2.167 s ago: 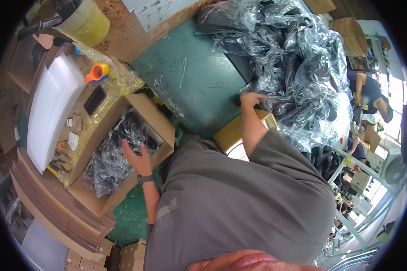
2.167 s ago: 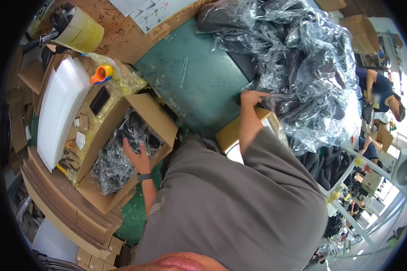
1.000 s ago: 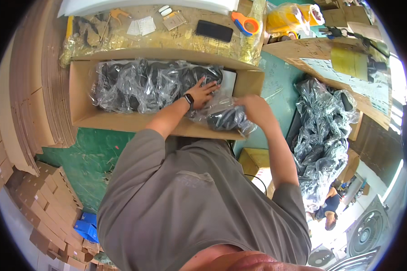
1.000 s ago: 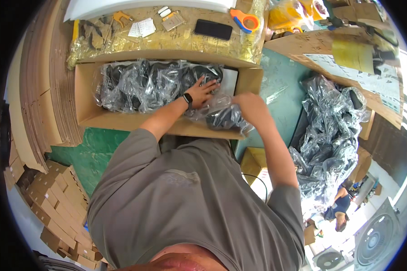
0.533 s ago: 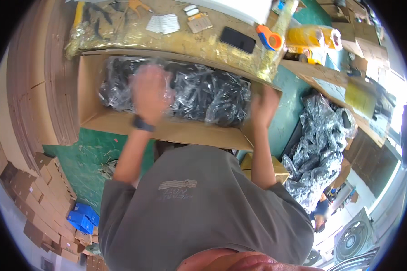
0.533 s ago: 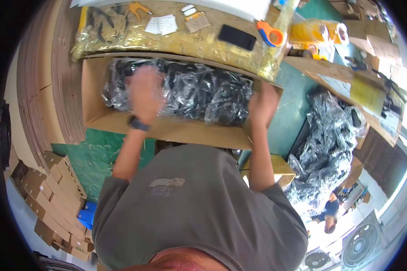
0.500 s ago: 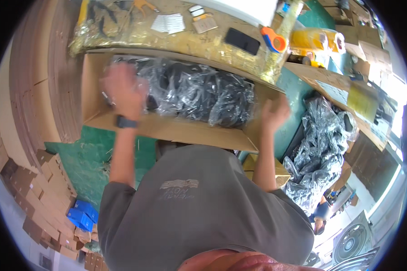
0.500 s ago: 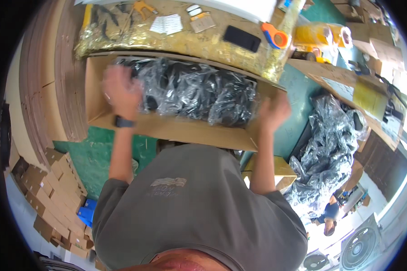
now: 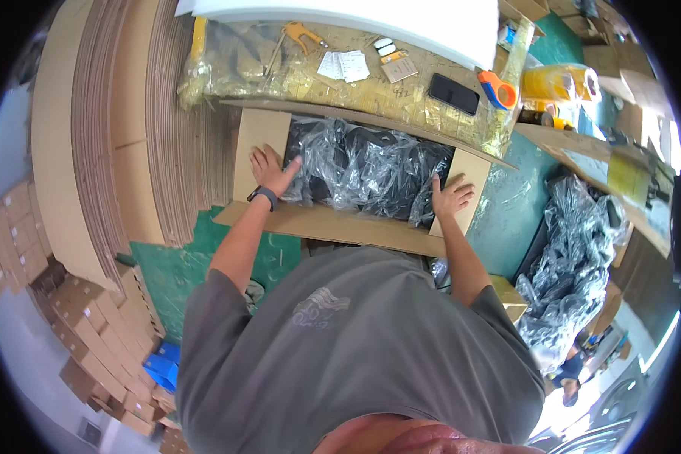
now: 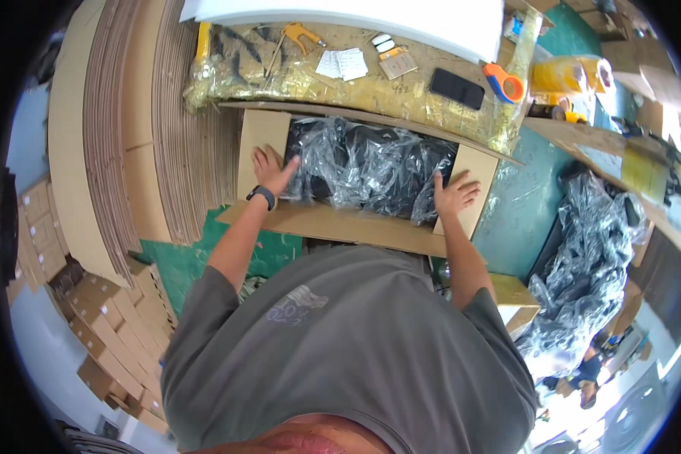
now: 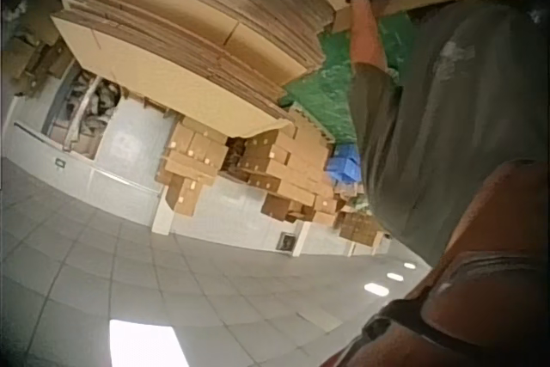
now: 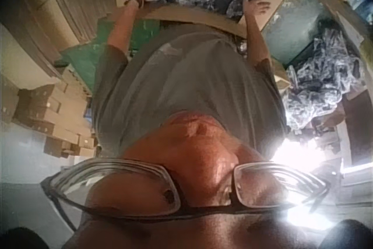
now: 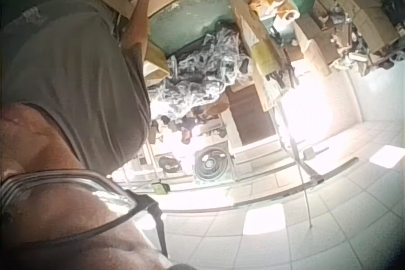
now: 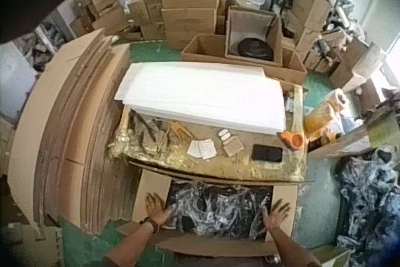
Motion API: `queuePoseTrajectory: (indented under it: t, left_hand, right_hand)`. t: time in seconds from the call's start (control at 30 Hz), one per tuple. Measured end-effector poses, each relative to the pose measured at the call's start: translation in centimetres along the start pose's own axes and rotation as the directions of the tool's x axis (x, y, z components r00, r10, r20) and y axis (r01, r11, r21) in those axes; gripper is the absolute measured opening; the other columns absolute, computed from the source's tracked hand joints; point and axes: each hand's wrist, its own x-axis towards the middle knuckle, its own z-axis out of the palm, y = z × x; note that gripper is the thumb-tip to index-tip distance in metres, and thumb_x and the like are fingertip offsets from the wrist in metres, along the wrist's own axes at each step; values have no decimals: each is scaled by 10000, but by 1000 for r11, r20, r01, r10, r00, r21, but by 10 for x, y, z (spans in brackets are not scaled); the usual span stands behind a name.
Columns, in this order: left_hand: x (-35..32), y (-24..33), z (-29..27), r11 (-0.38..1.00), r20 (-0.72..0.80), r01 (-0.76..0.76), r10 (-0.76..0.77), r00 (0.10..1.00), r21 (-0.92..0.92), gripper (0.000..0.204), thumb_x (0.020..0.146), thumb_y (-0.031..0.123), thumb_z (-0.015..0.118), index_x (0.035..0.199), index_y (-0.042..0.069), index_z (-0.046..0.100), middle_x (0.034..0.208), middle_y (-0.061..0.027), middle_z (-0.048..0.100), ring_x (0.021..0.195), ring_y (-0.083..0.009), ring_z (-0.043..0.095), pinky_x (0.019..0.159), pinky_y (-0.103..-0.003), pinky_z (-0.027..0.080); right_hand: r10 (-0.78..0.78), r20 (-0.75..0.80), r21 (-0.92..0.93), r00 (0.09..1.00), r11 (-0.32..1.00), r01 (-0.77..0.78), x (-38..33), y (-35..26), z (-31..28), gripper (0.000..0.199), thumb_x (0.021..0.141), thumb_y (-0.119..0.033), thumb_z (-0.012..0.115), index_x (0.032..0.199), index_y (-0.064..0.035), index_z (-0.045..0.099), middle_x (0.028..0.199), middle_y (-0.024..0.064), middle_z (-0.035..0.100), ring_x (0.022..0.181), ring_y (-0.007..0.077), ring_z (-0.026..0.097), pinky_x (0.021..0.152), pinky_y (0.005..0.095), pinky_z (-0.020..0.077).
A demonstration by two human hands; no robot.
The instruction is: Packing items into cardboard boxes and sealing them using a tape dispenser.
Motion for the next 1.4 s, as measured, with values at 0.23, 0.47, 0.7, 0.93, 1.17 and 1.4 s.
queuePoseTrajectory:
  t: [0.23,0.47,0.7,0.93,1.17,1.4]
  left_hand:
    - [-60,-18,-118,799,696,-534,551,461,-278,1339,696,648,868,1605,-74,201,1657,-351,183,1551,-456,216,1288,-476,191]
    - [4,23,-75,769,9,-553,581,814,319,1342,638,676,849,1622,-6,241,1699,-255,199,1586,-400,171,1265,-603,149]
    - [-27,15,12,969,-356,-32,121,927,245,1319,715,759,748,1627,-29,211,1702,-275,178,1594,-405,136,1270,-589,127]
    - [-66,42,68,999,-637,40,-16,771,24,1026,934,536,669,1622,-53,189,1689,-311,170,1589,-426,136,1269,-598,121]
    - [-32,112,51,773,-48,-552,593,804,311,888,951,546,619,1619,50,312,1713,-241,175,1595,-410,124,1262,-635,72]
    - [12,147,21,565,179,-767,757,629,304,1003,715,680,788,1543,195,495,1635,-215,313,1510,-425,272,1219,-628,207]
  right_hand:
    - [-462,813,354,355,876,328,-80,65,-167,1257,746,-684,823,1635,-31,221,1684,274,198,1567,415,206,1281,486,216]
    - [-641,-114,-145,759,766,626,-38,-2,-142,967,673,-480,898,1473,-88,522,1450,187,567,1393,408,486,1162,497,406]
    - [-816,-341,-414,467,577,705,15,-169,-189,678,759,-260,816,1388,-139,594,1359,172,592,1263,357,563,1151,514,395]
    - [-848,21,-130,530,524,842,-56,-72,-94,717,967,-492,600,1544,-95,445,1621,226,371,1510,379,350,1239,589,232]
    - [-847,24,306,530,511,803,17,-49,-47,543,923,-275,697,1408,-69,569,1473,211,544,1390,405,480,1194,534,344]
    - [-599,-527,-228,603,783,579,277,-65,-170,162,910,-78,571,1070,-72,539,885,158,684,818,358,699,693,500,565]
